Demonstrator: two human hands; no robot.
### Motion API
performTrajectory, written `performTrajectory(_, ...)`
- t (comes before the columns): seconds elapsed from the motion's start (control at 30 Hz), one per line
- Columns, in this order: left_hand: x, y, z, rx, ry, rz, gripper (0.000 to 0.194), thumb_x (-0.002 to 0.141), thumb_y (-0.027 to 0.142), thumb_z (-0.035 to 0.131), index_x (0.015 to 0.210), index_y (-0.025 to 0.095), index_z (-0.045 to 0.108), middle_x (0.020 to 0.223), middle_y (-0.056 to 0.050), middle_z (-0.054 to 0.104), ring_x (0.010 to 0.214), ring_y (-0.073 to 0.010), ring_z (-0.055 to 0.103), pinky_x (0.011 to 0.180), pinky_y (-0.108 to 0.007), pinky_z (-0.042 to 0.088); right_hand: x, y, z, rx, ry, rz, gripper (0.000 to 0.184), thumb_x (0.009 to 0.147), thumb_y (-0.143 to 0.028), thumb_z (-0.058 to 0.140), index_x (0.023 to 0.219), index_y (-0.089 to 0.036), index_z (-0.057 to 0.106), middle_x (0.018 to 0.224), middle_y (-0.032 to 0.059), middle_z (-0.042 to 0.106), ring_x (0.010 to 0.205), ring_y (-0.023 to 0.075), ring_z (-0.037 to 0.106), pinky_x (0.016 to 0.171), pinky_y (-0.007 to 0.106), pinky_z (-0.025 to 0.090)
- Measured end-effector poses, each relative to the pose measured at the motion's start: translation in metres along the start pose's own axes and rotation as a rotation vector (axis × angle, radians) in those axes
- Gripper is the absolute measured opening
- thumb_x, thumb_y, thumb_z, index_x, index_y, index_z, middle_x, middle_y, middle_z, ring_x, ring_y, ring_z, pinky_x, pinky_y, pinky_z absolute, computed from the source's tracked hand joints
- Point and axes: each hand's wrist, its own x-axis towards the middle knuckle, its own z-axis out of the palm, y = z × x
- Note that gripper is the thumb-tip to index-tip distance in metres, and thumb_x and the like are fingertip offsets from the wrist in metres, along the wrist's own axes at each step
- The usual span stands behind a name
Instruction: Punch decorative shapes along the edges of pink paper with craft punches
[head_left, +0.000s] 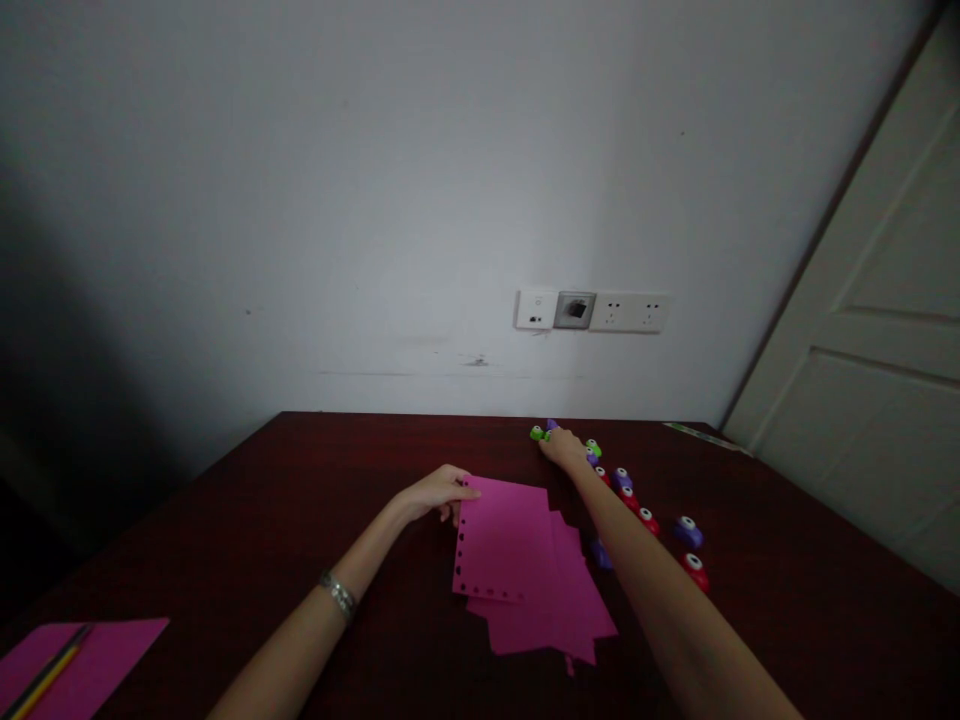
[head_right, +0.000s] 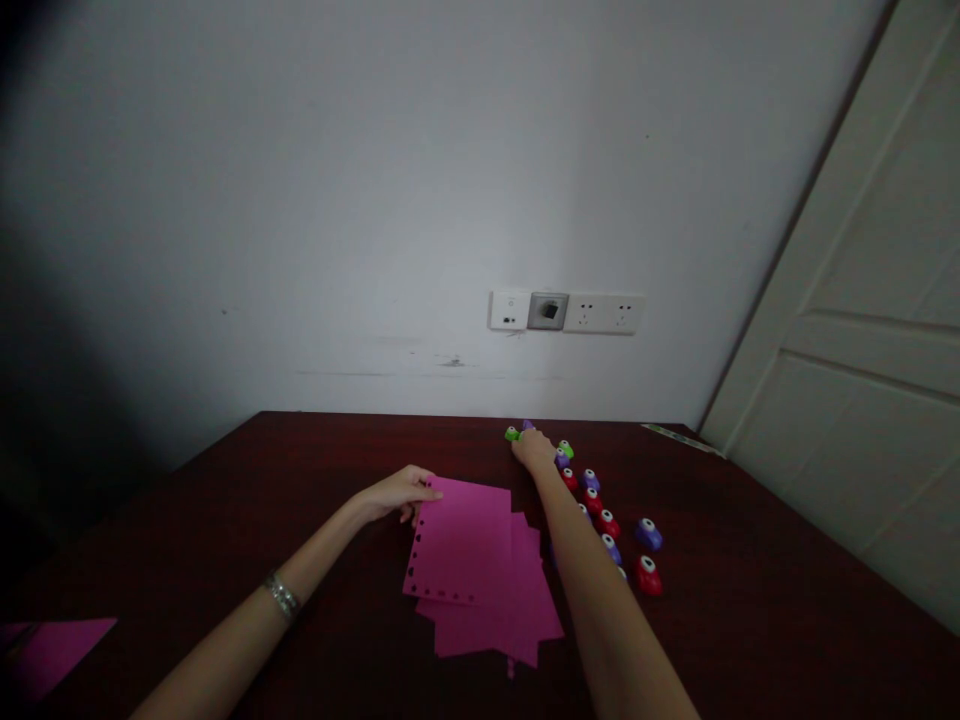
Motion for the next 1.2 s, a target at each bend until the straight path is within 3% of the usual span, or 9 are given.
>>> performTrajectory(0.17,-0.001,-0.001,0.003,0.023,-0.062,-0.026,0.034,0.069,0.041,0.061,0.088,0.013,0.061,0.062,-0.004,0.063,0.046,-0.0110,0.057,0.033,-0.016,0.032,-0.003,0.004,-0.012,0.263,-0.071,0.013,0.031,0.084,-0.030,0.050,0.111,-0.015,0.050,0.112,0.0081,0.053,0.093,0.0193,0.055,0.078,0.039,0.047)
performTrajectory(0.33,-0.003,0.000,0.003,0.038,-0.134,-0.054,0.042,0.068,0.041,0.063,0.099,0.014,0.059,0.071,-0.006,0.065,0.048,-0.0107,0.058,0.035,-0.015,0.033,-0.020,0.009,-0.037,0.625,-0.124,-0.080,0.027,0.084,-0.030,0.050,0.106,-0.014,0.053,0.103,0.0069,0.058,0.084,0.0164,0.059,0.070,0.034,0.051)
performTrajectory(0.47,-0.004,0.002,0.003,0.058,-0.151,-0.058,0.046,0.066,0.037,0.065,0.106,0.014,0.058,0.072,-0.006,0.065,0.047,-0.0108,0.058,0.034,-0.016,0.033,-0.049,0.017,-0.059,0.892,-0.078,-0.185,0.017,0.078,-0.029,0.057,0.085,-0.014,0.058,0.084,0.0075,0.067,0.075,0.0153,0.064,0.050,0.019,0.052)
performTrajectory(0.7,-0.004,0.004,0.001,0.062,-0.146,-0.030,0.039,0.068,0.031,0.063,0.103,0.012,0.059,0.070,-0.007,0.065,0.046,-0.0114,0.058,0.033,-0.016,0.031,-0.119,0.038,-0.081,1.168,-0.090,-0.281,0.020,0.073,-0.033,0.060,0.086,-0.017,0.062,0.093,0.0109,0.068,0.090,0.0229,0.063,0.045,0.019,0.051)
performTrajectory(0.97,-0.009,0.016,0.004,0.002,-0.104,0.023,0.036,0.070,0.032,0.062,0.099,0.010,0.060,0.065,-0.006,0.064,0.044,-0.0104,0.057,0.032,-0.015,0.030,-0.183,0.063,-0.062,1.298,-0.258,-0.196,0.027,0.069,-0.034,0.064,0.089,-0.017,0.058,0.106,0.0121,0.063,0.090,0.0237,0.063,0.039,0.017,0.047)
performTrajectory(1.2,-0.010,0.020,0.001,-0.066,-0.034,0.051,0.033,0.071,0.030,0.062,0.097,0.011,0.058,0.061,-0.003,0.061,0.043,-0.0087,0.054,0.034,-0.016,0.033,-0.187,0.068,-0.045,1.113,-0.373,-0.180,0.034,0.063,-0.033,0.070,0.090,-0.015,0.060,0.092,0.0096,0.067,0.082,0.0205,0.064,0.040,0.015,0.047)
